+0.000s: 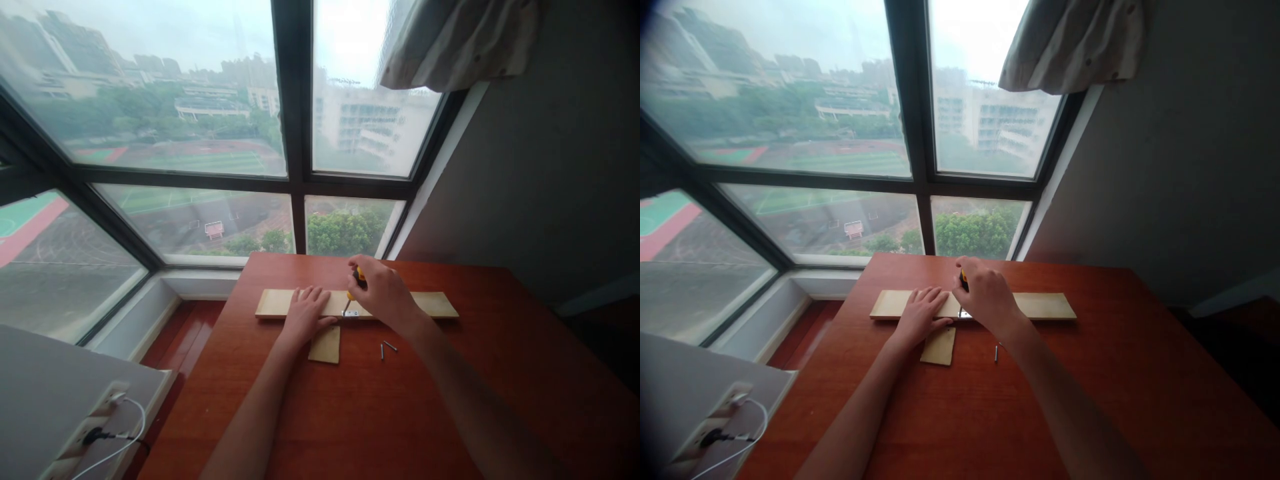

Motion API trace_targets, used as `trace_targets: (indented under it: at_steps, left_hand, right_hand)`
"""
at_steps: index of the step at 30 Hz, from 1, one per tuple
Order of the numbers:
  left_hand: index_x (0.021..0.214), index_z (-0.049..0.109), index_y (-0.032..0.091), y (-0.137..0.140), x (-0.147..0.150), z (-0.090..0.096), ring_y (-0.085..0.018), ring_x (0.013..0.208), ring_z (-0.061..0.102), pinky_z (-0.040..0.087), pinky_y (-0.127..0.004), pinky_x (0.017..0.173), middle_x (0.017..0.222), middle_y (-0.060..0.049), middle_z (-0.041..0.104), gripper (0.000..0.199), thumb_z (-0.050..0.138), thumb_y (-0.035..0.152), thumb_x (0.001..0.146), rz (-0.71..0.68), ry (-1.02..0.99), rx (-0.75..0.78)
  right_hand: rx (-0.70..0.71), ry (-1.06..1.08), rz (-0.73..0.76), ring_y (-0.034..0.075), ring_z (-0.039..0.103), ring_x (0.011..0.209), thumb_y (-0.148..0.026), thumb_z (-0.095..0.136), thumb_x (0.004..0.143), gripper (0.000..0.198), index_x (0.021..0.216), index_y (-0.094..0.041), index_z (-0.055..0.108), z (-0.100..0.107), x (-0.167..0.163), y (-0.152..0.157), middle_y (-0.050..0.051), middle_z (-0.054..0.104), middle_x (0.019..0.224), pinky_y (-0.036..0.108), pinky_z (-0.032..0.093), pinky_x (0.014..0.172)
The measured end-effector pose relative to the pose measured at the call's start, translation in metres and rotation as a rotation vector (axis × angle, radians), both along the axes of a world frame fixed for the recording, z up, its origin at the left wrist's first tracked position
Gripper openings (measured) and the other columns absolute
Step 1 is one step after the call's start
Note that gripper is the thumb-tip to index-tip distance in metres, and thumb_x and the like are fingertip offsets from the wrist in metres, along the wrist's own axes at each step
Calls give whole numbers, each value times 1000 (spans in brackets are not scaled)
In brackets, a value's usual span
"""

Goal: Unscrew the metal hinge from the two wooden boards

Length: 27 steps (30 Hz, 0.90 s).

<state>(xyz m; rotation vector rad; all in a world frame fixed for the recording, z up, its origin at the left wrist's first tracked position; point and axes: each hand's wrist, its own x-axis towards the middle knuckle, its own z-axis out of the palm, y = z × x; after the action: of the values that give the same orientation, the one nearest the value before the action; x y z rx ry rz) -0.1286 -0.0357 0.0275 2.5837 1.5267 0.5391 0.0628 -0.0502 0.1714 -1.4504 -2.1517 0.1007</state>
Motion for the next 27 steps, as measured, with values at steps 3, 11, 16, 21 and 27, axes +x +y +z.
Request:
trace_targets:
  at_steps: [3, 11, 16, 21, 27]
  left_hand:
    - [127, 51, 27, 0, 0, 1, -31, 127, 43, 25, -49, 109, 133, -11, 54, 56, 65, 53, 79, 2, 2, -1]
    - [126, 52, 27, 0, 1, 1, -31, 127, 43, 25, -50, 109, 134, -10, 54, 55, 66, 53, 79, 3, 4, 0]
    - [126, 52, 29, 0, 1, -1, -31, 127, 43, 24, -51, 110, 134, -10, 55, 55, 66, 53, 79, 12, 5, -2]
    - [127, 52, 28, 0, 0, -1, -31, 127, 43, 24, -50, 109, 134, -10, 54, 57, 67, 53, 78, 4, 10, 9]
    - [126, 52, 28, 0, 0, 0, -31, 127, 43, 24, -49, 109, 134, -10, 54, 56, 67, 53, 78, 2, 18, 7]
  right_hand:
    - [-23, 5, 39, 21, 64, 91, -21, 50, 83, 30, 112, -23, 57, 3, 3, 0, 6, 68, 108, 30, 46, 79]
    - [-17, -162, -74, 23, 66, 83, -38, 51, 90, 25, 107, -25, 63, 13, 3, -3, 6, 71, 100, 30, 43, 64]
    - [-29, -116, -35, 21, 65, 88, -27, 46, 91, 25, 111, -24, 61, 10, 4, 1, 6, 70, 104, 30, 45, 71]
    - [-21, -96, -15, 23, 64, 95, -22, 53, 82, 39, 121, -22, 55, 9, 7, 0, 7, 66, 117, 30, 45, 73]
    - [-41, -139, -59, 22, 65, 83, -37, 47, 93, 26, 109, -24, 62, 11, 6, 1, 5, 70, 101, 30, 43, 66]
